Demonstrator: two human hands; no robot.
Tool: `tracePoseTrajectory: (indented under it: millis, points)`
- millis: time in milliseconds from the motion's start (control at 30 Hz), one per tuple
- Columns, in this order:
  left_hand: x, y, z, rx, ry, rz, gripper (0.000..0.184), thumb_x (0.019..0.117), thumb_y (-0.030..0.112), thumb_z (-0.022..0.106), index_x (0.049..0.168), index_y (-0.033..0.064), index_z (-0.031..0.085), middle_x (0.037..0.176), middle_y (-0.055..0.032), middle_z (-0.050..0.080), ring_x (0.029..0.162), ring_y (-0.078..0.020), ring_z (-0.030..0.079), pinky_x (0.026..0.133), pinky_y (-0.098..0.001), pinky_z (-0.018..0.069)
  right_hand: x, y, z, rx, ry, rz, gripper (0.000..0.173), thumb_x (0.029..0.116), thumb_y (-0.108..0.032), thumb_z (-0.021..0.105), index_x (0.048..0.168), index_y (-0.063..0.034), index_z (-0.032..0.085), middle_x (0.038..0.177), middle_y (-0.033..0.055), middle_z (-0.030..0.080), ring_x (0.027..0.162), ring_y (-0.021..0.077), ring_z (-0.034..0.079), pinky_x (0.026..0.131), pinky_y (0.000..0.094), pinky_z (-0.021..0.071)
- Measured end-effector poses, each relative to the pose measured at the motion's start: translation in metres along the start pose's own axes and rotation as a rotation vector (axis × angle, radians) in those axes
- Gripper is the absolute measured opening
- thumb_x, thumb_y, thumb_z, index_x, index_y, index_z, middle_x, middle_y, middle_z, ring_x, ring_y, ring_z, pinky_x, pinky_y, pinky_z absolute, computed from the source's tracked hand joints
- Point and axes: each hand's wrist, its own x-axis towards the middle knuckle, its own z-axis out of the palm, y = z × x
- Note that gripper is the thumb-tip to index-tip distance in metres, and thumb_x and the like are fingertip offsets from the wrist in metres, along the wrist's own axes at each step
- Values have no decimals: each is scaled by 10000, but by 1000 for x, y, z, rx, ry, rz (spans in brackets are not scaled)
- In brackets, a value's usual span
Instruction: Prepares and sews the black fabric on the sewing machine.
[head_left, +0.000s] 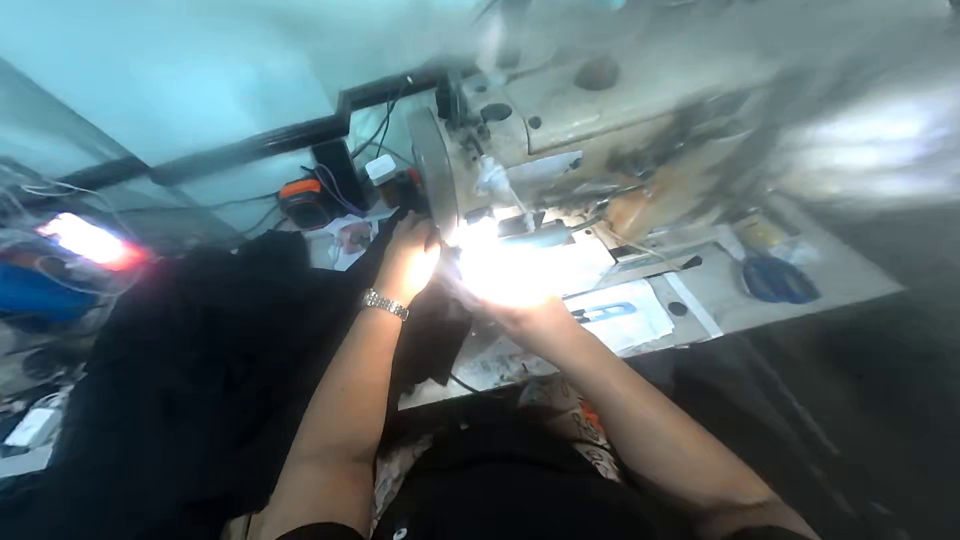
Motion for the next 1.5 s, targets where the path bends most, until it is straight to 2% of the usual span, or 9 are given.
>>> tracePoseTrajectory:
  millis: [233, 400, 533, 667, 733, 867, 1133, 1400, 1500]
  points:
    - [-33, 14, -25, -31, 129, 158, 348, 1047, 250, 557, 860, 26, 746, 1013, -117, 720, 1059, -264, 663, 1039, -467, 490, -1, 1, 3, 31, -2, 65, 214, 1004, -202, 602, 1045, -161, 808, 889, 68, 768, 833, 253, 745, 696, 501, 604]
    - [-107, 117, -80, -610, -322, 359, 434, 1034, 368, 610, 749, 42, 596, 691, -51, 596, 673, -112, 594, 654, -263, 504, -16, -8, -2, 78, -52, -1, 219, 1004, -157, 598, 1076, -168, 805, 1055, 72, 780, 927, 252, 760, 767, 475, 625]
    - [-138, 127, -58, -563, -203, 427, 464, 897, 457, 778, 1059, 43, 643, 931, -86, 674, 913, -160, 652, 878, -307, 547, -60, -40, -20, 188, -140, -22, 216, 956, -90, 625, 1091, -135, 787, 1205, 98, 728, 953, 232, 737, 774, 407, 622]
    - [-145, 88, -7, -40, 38, 338, 628, 847, 344, 790, 1395, 148, 555, 1349, -77, 652, 1357, -279, 541, 1188, -603, 311, -80, -50, -24, 145, -66, -82, 267, 948, -67, 564, 1087, -141, 780, 1191, 74, 738, 1003, 188, 732, 808, 345, 615]
    - [-140, 57, 11, 164, 150, 249, 480, 840, 79, 721, 1310, 159, 664, 1222, -44, 730, 1313, -332, 584, 1135, -721, 302, -79, -48, -28, 127, -48, -96, 278, 956, -69, 560, 1116, -138, 778, 1214, 62, 740, 1082, 178, 718, 887, 332, 598]
    - [-132, 40, -18, 392, 315, 200, 178, 937, 123, 623, 1008, 223, 752, 932, -20, 698, 1119, -286, 632, 1121, -654, 307, -78, -42, -38, 142, -33, -80, 257, 1002, -121, 565, 1153, -157, 769, 1259, 21, 731, 1140, 139, 698, 951, 306, 574]
    - [-141, 58, -37, 387, 34, 192, 162, 898, 21, 622, 896, 163, 699, 1278, -4, 705, 1351, -328, 550, 1122, -728, 295, -87, -33, -34, 120, -146, -46, 238, 1009, -143, 551, 1106, -143, 768, 1264, 11, 729, 1093, 152, 719, 891, 332, 600]
    - [-95, 41, -41, 431, 19, 178, 154, 878, -23, 654, 883, 123, 702, 1222, -50, 716, 1351, -330, 552, 1155, -729, 253, -42, -22, -35, 90, -149, -41, 244, 1055, -203, 534, 1055, -109, 760, 1216, 26, 746, 1055, 162, 735, 852, 360, 615]
    - [-73, 32, -42, 444, -27, 145, 156, 902, -23, 638, 942, 109, 711, 1232, -65, 700, 1358, -330, 532, 1176, -696, 241, -24, -14, -26, 28, -114, -26, 243, 1044, -242, 556, 1065, -135, 772, 963, 52, 765, 835, 217, 745, 695, 431, 610]
